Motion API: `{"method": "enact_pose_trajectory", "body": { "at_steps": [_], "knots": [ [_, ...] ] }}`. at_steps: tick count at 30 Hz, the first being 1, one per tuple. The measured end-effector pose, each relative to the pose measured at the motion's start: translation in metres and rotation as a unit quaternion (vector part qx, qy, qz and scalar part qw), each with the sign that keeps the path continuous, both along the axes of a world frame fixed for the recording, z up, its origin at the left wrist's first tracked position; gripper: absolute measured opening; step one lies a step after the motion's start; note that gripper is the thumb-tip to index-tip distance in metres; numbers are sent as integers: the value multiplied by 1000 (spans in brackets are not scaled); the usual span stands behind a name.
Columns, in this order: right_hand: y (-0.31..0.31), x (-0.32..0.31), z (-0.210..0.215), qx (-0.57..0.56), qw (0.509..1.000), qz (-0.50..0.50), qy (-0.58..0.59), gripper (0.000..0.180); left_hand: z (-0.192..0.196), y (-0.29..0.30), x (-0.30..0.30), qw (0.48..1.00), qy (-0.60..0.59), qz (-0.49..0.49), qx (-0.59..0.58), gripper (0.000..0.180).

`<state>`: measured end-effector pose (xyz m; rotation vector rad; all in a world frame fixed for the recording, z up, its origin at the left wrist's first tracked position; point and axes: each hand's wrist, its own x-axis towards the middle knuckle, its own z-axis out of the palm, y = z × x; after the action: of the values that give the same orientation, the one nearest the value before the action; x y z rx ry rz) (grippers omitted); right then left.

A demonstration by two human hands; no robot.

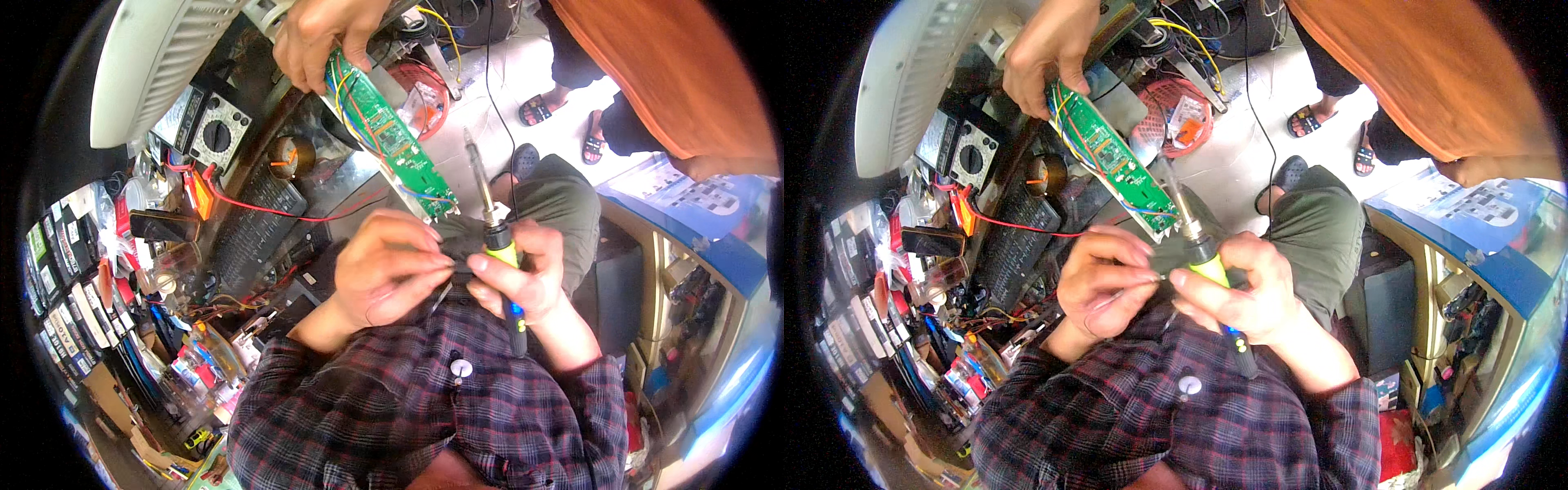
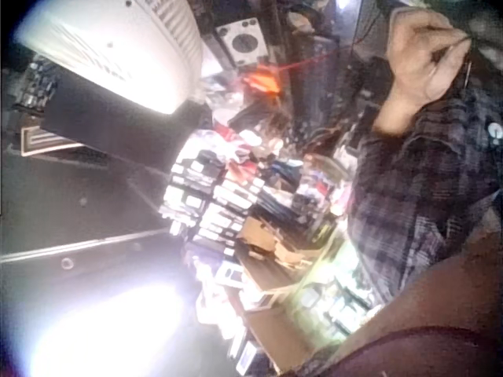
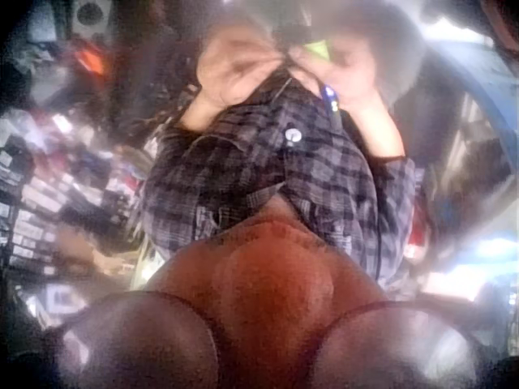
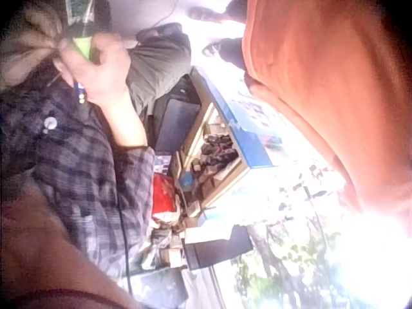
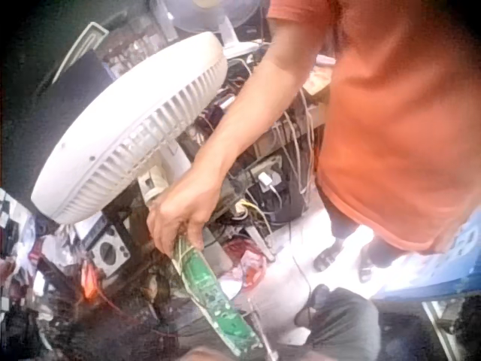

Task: The person holds a green circuit board in the left hand and uses a soldering iron in the right hand to apply solder to multiple points on the board. The person repeatedly heats solder joints and feeds solder wire to create connections. The board is rotated slightly between joints, and the person continues soldering across different areas of the board throughout the clip.

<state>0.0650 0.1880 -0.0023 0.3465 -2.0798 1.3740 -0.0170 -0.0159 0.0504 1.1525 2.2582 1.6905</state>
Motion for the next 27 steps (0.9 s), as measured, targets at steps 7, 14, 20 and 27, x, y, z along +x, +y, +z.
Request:
{"method": "enact_pose_trajectory", "body": {
  "at_steps": [7,14,20,27],
  "knots": [
    [-15,7,18,70,997,23,-24,39,0,-18,6,991,-102,-80,33,22],
    [-32,2,34,55,997,-29,-51,40,2,-32,-11,984,-142,-73,72,14],
    [-15,3,38,-199,969,-13,-145,44,-15,-40,-39,987,-63,120,85,16],
    [7,-24,56,-243,966,13,-91,41,-38,-24,-36,974,-51,190,116,10]
  ]
}}
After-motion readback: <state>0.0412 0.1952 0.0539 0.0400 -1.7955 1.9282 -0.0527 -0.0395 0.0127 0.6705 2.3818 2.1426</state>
